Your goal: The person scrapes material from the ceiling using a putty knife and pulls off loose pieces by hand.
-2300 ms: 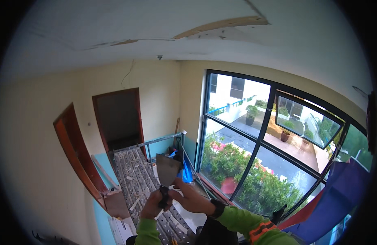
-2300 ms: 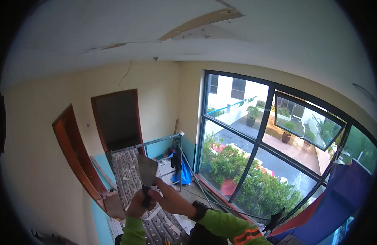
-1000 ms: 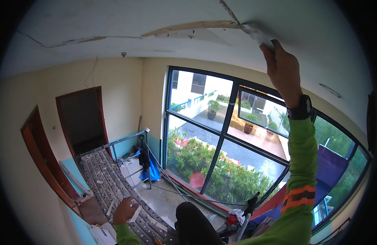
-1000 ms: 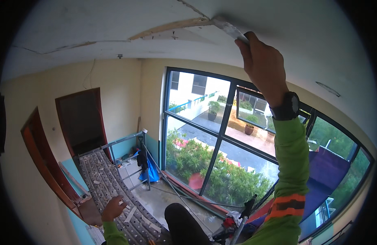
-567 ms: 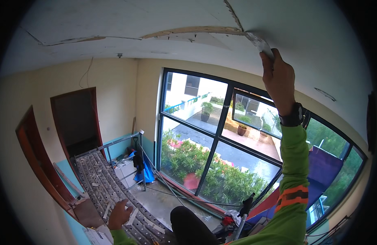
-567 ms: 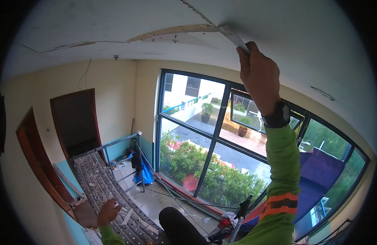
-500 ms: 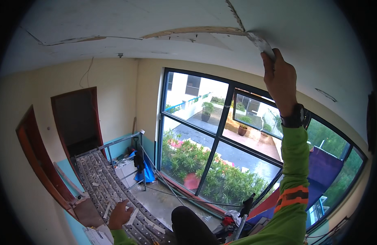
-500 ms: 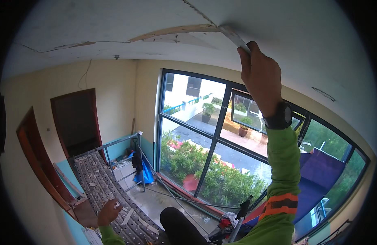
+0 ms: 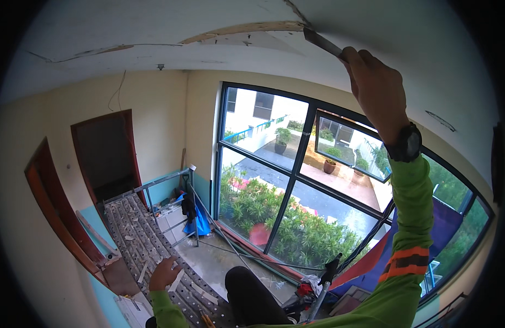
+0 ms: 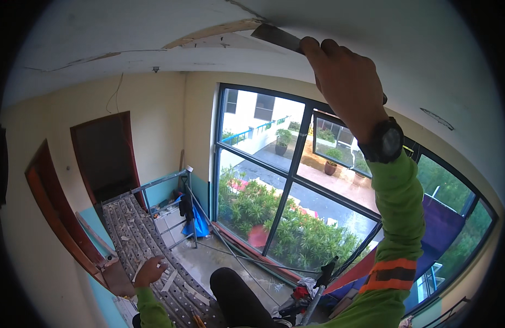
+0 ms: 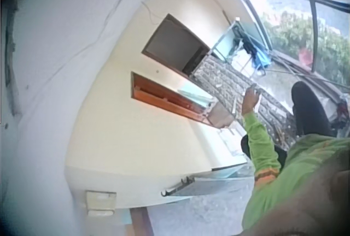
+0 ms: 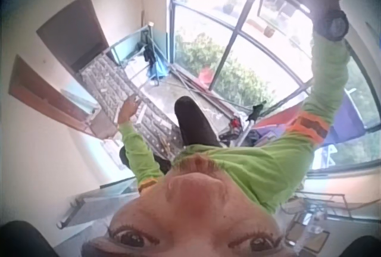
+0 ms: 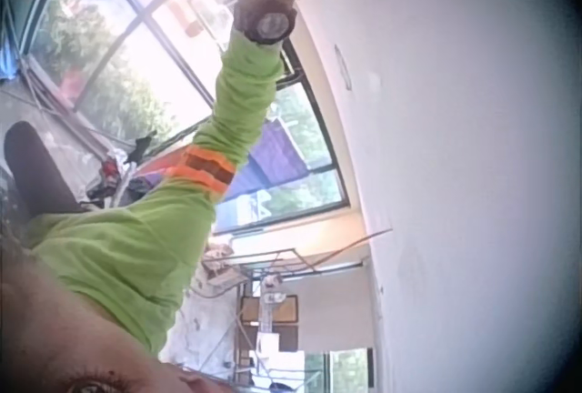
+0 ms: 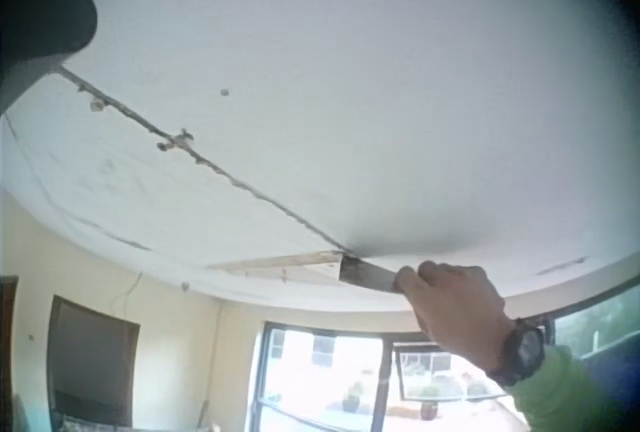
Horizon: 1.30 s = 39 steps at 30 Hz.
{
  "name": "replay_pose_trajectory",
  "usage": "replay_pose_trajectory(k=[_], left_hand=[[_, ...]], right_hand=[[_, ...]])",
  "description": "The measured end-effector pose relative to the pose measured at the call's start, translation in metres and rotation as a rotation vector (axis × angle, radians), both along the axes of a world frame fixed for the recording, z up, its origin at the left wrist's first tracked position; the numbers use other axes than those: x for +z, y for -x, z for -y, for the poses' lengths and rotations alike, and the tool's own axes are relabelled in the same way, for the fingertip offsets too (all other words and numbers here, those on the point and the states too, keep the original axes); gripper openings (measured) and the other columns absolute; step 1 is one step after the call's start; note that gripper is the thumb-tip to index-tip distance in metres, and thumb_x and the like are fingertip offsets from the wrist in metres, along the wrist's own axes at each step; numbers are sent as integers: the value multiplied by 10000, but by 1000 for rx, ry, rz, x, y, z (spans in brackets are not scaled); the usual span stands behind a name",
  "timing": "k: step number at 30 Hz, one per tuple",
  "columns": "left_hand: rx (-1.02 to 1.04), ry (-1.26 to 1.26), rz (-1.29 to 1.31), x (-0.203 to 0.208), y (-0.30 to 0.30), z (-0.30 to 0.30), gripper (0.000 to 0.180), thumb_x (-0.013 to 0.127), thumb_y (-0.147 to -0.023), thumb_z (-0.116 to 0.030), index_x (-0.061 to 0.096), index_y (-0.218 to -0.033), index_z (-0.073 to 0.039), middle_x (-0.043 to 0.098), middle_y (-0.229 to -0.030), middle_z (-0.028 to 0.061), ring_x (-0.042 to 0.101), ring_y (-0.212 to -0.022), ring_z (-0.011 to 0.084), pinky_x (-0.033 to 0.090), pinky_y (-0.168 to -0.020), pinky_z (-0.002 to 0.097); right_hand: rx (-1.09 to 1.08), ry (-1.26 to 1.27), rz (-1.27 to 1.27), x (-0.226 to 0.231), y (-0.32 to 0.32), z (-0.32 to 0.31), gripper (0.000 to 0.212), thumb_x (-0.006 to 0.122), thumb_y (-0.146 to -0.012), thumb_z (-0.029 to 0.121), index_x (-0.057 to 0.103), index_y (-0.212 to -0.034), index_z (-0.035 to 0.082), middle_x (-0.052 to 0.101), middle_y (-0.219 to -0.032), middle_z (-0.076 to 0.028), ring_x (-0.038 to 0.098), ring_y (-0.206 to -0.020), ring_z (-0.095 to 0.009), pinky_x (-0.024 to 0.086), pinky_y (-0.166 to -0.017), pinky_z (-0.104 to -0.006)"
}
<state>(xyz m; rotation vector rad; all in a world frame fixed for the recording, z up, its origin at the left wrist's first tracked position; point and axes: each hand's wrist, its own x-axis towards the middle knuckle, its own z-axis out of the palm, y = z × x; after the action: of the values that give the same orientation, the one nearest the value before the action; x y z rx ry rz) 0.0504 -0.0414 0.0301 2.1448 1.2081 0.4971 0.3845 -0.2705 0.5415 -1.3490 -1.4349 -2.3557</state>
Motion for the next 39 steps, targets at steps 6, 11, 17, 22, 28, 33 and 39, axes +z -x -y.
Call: replay_pose_trajectory(k=[6, 11, 17, 22, 28, 33, 39], left_hand=[[21, -37, 4, -2, 0, -3, 482, 646, -847, -322, 567, -1256, -79, 582, -1225, 224, 550, -1140, 381, 443, -972, 430], [69, 45, 11, 9, 7, 2, 473, 653, -841, -308, 580, -1249, -80, 592, -1211, 218, 560, -1124, 383, 444, -970, 431], [70, 29, 3, 7, 16, 2, 465, 642, -853, -306, 576, -1256, -85, 590, -1212, 222, 557, -1133, 381, 443, -969, 439], [63, 64, 7, 0, 16, 3, 460, 636, -858, -309, 575, -1255, -87, 587, -1217, 222, 543, -1155, 376, 434, -977, 445], [41, 28, 1, -4, 19, 0, 471, 638, -853, -320, 575, -1255, -82, 598, -1203, 219, 562, -1129, 372, 445, -967, 438], [55, -29, 58, -6, 18, -1, 463, 647, -845, -314, 582, -1243, -84, 619, -1165, 212, 594, -1075, 365, 468, -932, 430], [40, -33, -13, 0, 19, 3, 455, 652, -848, -309, 582, -1240, -89, 634, -1140, 202, 608, -1050, 358, 483, -896, 435]], right_hand=[[314, 37, -181, 7, -13, 7, 207, 625, -917, 257, 614, -967, 56, 636, -678, -112, 629, -580, -287, 509, -531, -352], [374, 65, -186, 13, -20, -4, 226, 620, -923, 271, 630, -963, 49, 626, -635, -122, 628, -560, -296, 512, -541, -367], [308, 12, -245, 4, -9, -9, 245, 611, -927, 291, 620, -933, 46, 613, -597, -119, 624, -533, -303, 505, -510, -359], [232, -77, -250, 3, -5, -11, 256, 606, -932, 286, 615, -936, 30, 610, -593, -135, 615, -518, -317, 499, -485, -354], [569, 184, -447, -1, -6, -14, 288, 616, -928, 269, 616, -942, -19, 605, -611, -179, 595, -500, -321, 475, -490, -370], [512, 137, -367, 3, -7, -9, 313, 634, -917, 263, 621, -954, -48, 590, -611, -187, 583, -521, -337, 451, -508, -390], [533, 175, -243, 8, -14, -7, 297, 635, -914, 262, 628, -973, -28, 594, -636, -179, 552, -504, -321, 454, -515, -372]])
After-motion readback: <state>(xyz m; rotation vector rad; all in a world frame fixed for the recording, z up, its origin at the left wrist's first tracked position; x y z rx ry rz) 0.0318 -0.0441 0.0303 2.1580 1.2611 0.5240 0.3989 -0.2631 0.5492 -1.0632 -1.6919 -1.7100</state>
